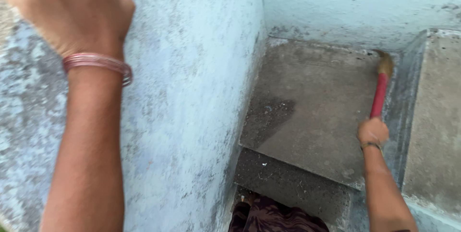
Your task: The person sweeps dirt and debris from concrete stairs using a small hand broom.
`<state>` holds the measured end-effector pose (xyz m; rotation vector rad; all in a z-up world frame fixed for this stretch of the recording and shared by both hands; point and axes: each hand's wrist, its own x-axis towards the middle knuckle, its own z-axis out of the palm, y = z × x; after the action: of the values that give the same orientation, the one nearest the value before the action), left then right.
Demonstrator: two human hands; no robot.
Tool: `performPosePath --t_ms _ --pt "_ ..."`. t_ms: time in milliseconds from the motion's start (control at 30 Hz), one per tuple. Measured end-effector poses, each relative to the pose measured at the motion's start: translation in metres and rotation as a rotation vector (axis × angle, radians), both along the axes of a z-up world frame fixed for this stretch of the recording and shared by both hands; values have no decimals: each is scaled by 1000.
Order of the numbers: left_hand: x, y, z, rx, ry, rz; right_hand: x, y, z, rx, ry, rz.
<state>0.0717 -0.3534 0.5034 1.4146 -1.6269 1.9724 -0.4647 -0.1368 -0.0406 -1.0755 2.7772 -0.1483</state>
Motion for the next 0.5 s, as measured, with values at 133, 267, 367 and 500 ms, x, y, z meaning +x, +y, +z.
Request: performPosePath --t_ms 133,267,367,500 --pt "7 -2 -7 60 1 44 2 -25 -11 16 33 80" --pt "6 1 -8 9 -55 35 13 -10 -16 91 70 378" --pt "2 0 -1 -21 -60 92 20 12 -15 43 65 418" --pt "2 -1 1 -39 -25 38 49 -17 -28 -73 54 306"
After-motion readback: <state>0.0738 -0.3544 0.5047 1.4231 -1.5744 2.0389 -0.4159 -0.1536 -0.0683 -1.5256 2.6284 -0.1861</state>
